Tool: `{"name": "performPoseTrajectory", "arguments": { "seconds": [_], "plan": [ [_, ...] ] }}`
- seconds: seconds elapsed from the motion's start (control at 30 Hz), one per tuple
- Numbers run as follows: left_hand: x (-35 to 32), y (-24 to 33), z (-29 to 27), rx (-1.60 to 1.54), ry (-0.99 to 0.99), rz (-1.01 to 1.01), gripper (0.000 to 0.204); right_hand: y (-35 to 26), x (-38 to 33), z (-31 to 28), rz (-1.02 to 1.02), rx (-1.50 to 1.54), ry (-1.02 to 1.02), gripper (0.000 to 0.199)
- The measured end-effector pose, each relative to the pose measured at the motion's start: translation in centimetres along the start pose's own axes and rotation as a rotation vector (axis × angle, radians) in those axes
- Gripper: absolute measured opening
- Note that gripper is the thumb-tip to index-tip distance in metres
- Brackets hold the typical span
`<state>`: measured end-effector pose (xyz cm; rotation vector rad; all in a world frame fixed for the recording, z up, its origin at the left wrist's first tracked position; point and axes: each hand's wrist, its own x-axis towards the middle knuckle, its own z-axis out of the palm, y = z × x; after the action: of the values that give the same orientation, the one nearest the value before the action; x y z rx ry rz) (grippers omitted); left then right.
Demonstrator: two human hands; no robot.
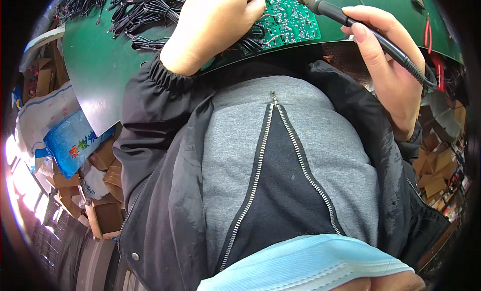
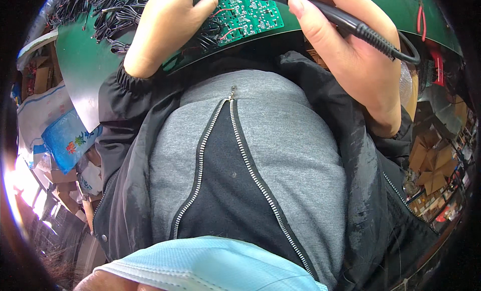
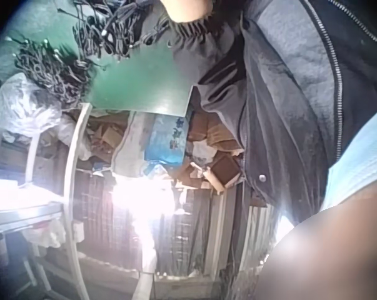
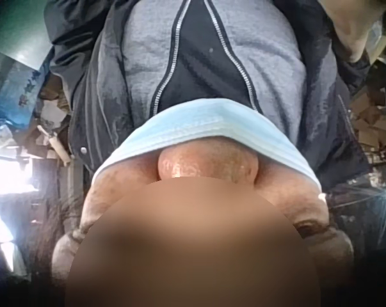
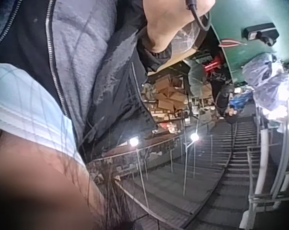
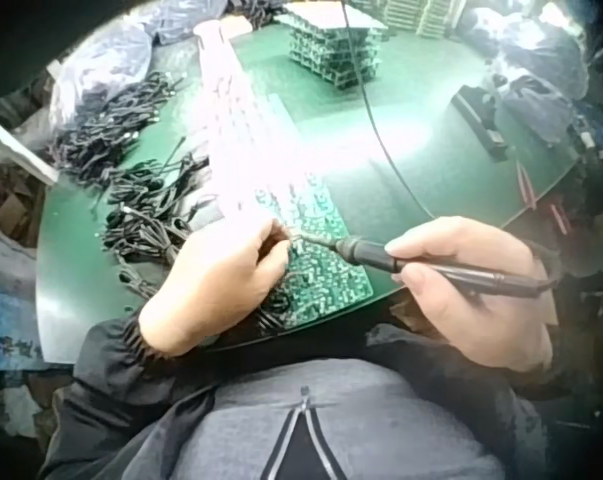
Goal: Soldering wires onto a series of printed circuit boards on a workbench.
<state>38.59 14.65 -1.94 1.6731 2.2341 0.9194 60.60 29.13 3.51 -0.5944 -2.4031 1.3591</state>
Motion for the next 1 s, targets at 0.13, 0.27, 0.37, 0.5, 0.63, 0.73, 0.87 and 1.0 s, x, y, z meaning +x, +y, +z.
{"name": "performPoseTrajectory", "arguments": {
  "seconds": [0.13, 0.27, 0.37, 0.5, 0.63, 0.73, 0.87, 1.0],
  "plan": [
    [-0.2, 0.3, -0.1, 0.071, -0.052, -0.004, 0.014, -0.1, -0.9, -0.2, 0.064, 0.053, 0.063, 0.022],
    [-0.2, 0.6, 0.0, 0.045, -0.042, 0.013, 0.012, 0.1, -1.2, -0.4, 0.053, 0.043, 0.029, 0.021],
    [-0.3, 0.6, 0.1, 0.069, -0.042, 0.02, 0.011, -0.1, -1.3, -0.4, 0.074, 0.065, 0.013, 0.021],
    [-0.2, 1.0, 0.0, 0.076, -0.056, 0.002, 0.012, -0.2, -1.1, -0.4, 0.102, 0.068, -0.022, 0.02],
    [-0.2, 0.9, 0.1, 0.068, -0.049, 0.015, 0.011, -0.2, -1.0, -0.3, 0.093, 0.075, -0.012, 0.02],
    [-0.2, 0.8, 0.2, 0.069, -0.057, 0.006, 0.011, -0.2, -0.9, -0.3, 0.083, 0.092, -0.01, 0.019],
    [-0.1, 0.8, 0.3, 0.094, -0.053, 0.009, 0.012, -0.4, -0.4, -0.9, -0.009, 0.003, -0.072, 0.019],
    [-0.2, 0.8, 0.3, 0.116, -0.043, 0.034, 0.013, -0.6, -0.5, -0.6, 0.067, 0.08, 0.065, 0.021]
  ]
}}
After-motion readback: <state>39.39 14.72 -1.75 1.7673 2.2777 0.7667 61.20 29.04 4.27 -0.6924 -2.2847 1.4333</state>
